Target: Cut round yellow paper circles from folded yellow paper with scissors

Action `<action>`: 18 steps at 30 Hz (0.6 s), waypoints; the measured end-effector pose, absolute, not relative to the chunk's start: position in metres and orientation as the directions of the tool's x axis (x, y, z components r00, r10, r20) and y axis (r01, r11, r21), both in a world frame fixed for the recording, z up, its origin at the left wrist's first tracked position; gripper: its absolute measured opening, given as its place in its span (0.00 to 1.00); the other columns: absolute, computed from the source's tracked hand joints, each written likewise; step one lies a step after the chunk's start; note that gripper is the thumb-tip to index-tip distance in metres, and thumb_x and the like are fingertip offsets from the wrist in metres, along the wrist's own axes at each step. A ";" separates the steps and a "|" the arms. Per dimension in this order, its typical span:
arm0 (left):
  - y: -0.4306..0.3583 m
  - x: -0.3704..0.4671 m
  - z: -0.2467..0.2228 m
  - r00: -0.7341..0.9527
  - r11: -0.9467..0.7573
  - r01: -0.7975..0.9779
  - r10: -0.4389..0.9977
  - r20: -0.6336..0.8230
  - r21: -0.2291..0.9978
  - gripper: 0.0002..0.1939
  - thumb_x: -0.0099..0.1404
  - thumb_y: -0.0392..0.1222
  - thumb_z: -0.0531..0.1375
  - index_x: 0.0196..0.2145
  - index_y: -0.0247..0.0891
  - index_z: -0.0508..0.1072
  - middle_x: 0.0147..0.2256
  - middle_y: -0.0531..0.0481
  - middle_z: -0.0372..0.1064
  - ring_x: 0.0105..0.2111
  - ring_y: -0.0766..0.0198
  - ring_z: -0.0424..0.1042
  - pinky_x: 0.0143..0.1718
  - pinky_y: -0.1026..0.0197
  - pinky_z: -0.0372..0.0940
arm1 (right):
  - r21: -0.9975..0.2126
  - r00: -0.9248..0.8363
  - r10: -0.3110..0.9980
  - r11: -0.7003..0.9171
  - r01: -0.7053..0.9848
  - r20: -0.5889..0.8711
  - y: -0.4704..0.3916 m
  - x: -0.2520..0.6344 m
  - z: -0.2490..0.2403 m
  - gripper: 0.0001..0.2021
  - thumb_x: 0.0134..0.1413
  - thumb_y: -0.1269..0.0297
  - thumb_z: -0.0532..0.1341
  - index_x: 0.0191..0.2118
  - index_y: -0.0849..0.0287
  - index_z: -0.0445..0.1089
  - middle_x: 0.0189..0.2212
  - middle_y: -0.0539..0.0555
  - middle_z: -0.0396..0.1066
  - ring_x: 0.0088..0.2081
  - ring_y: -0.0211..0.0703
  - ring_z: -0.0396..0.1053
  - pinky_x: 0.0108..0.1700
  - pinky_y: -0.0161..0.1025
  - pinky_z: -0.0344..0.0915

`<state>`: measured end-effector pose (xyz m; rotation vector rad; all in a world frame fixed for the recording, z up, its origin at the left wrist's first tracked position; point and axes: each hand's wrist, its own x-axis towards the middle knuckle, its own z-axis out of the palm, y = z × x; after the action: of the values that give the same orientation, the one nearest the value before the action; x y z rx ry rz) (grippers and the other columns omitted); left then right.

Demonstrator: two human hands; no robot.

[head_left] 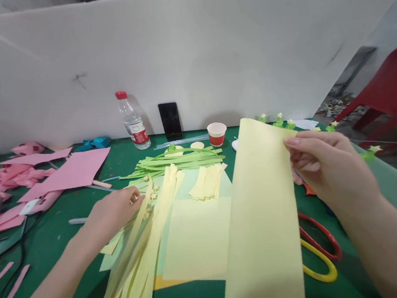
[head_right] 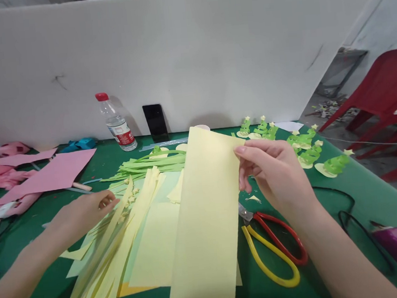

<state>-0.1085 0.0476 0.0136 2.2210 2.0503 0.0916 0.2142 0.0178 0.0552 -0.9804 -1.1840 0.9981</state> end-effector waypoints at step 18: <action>0.025 -0.070 -0.014 0.226 -0.202 0.967 0.962 -0.151 0.157 0.15 0.62 0.41 0.45 0.26 0.38 0.69 0.27 0.43 0.70 0.28 0.52 0.69 0.24 0.60 0.54 | -0.966 0.088 0.967 0.245 -0.086 0.237 0.019 0.212 0.055 0.11 0.44 0.69 0.61 0.14 0.59 0.70 0.09 0.47 0.63 0.11 0.30 0.59 0.11 0.25 0.58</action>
<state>-0.0703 0.0250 -0.0135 2.2795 1.8289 -0.0294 0.2125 0.0186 0.0552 -0.9959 -1.1889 1.0187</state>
